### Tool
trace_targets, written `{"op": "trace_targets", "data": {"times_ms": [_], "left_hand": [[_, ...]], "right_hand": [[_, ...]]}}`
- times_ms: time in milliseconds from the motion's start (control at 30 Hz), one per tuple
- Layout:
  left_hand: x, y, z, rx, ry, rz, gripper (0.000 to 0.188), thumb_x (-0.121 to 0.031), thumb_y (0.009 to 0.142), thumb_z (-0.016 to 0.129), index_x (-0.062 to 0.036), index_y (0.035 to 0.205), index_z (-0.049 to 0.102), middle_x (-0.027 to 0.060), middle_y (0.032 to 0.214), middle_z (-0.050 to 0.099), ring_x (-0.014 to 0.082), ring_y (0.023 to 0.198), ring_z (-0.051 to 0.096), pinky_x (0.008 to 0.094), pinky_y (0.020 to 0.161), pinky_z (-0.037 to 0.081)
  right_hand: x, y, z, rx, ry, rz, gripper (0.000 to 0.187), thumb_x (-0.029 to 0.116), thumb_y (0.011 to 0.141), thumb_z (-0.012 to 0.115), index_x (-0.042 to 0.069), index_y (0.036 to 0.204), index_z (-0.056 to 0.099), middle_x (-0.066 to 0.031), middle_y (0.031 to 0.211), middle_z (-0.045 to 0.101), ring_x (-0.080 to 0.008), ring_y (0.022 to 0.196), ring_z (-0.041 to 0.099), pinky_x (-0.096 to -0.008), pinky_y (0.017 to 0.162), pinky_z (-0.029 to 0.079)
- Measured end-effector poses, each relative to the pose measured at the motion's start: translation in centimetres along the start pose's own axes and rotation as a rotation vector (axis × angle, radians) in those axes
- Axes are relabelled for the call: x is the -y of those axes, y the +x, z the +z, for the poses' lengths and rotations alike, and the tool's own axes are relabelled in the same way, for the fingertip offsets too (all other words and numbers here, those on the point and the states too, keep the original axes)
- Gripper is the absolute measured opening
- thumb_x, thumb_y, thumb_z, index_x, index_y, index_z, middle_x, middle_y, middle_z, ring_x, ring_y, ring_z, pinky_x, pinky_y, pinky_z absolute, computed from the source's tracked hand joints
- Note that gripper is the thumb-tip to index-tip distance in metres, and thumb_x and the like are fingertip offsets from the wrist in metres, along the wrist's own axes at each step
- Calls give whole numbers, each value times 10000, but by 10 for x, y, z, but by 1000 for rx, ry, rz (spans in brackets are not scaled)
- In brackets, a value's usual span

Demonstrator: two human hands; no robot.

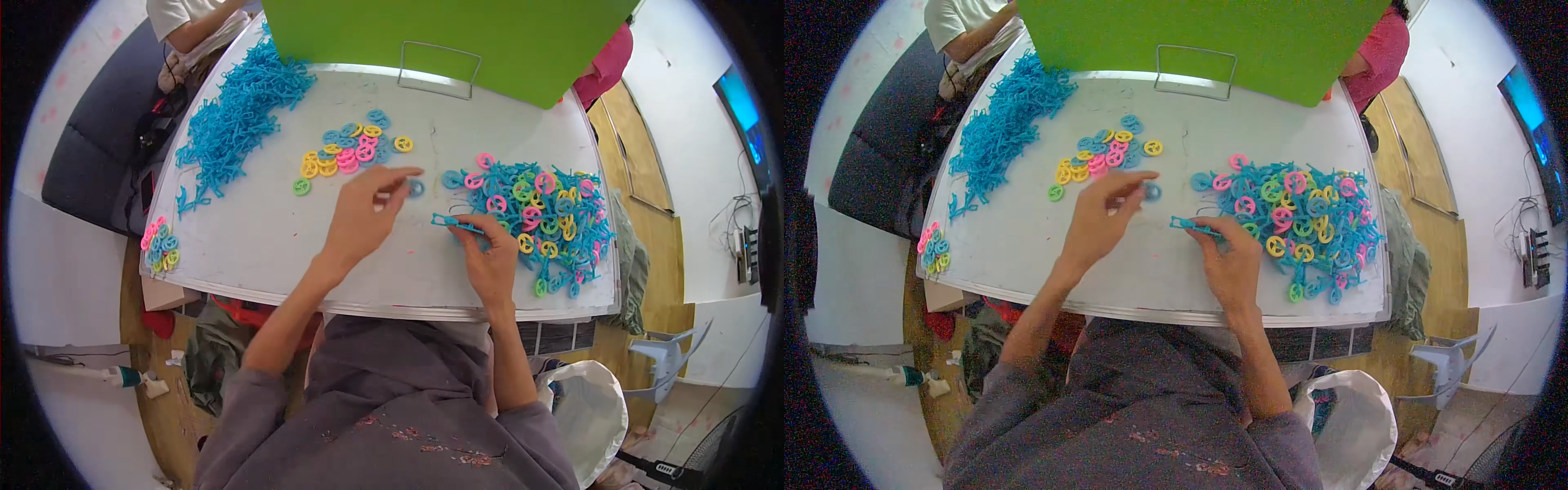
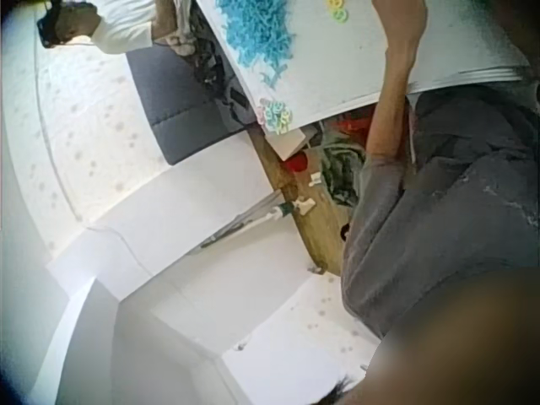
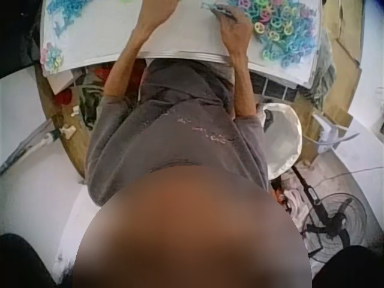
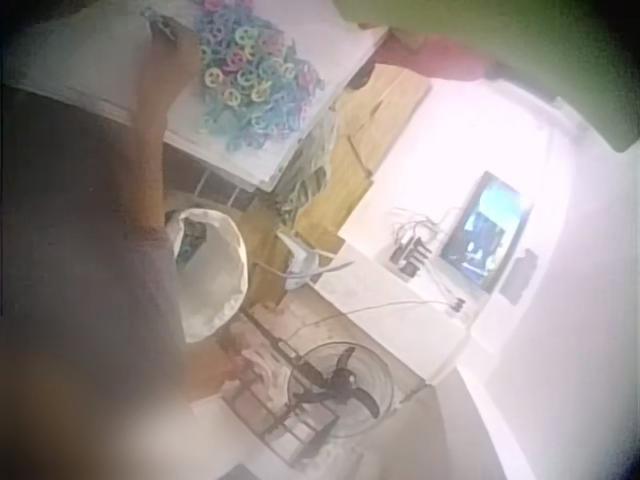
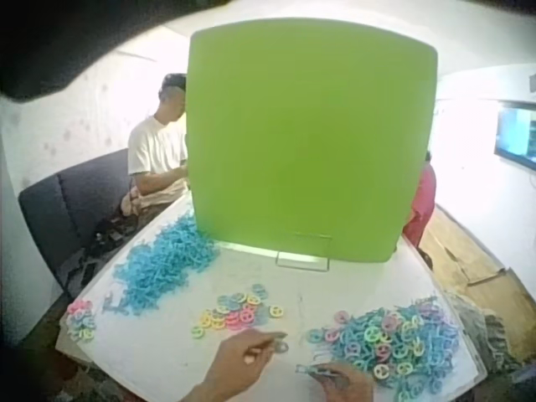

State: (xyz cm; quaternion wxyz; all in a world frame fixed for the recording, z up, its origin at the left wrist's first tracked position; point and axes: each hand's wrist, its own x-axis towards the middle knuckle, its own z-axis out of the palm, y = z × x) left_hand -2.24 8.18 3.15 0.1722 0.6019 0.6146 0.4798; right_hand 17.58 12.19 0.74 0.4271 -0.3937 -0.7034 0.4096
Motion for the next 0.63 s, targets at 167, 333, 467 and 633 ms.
{"op": "trace_targets", "data": {"times_ms": [167,333,467,633], "left_hand": [[-10,-31,5,124,-469,-250,239,-49,935,559,-31,1153,657,36,956,577,125,920,608,287,801,560],[-10,-35,10,102,-677,-346,212,-21,922,565,-15,1105,671,44,966,583,140,914,615,285,786,559],[-5,-41,17,64,-656,-376,197,12,925,536,-3,1067,672,56,975,591,136,911,614,282,778,560],[-2,-53,30,-67,-121,-133,306,54,927,487,-61,1178,622,103,1015,592,186,895,635,284,784,551]], "right_hand": [[5,-4,3,79,5,-24,162,-48,799,658,1,950,691,-56,879,679,-111,821,616,-244,740,478],[4,-5,1,130,44,33,149,-68,801,638,-19,931,691,-70,884,690,-116,826,631,-244,754,490],[10,-5,1,198,69,90,148,-71,807,630,-29,935,692,-81,883,698,-116,835,642,-241,763,499],[9,-6,4,216,94,225,142,24,820,666,6,955,707,-109,901,708,-169,864,670,-292,809,518]]}}
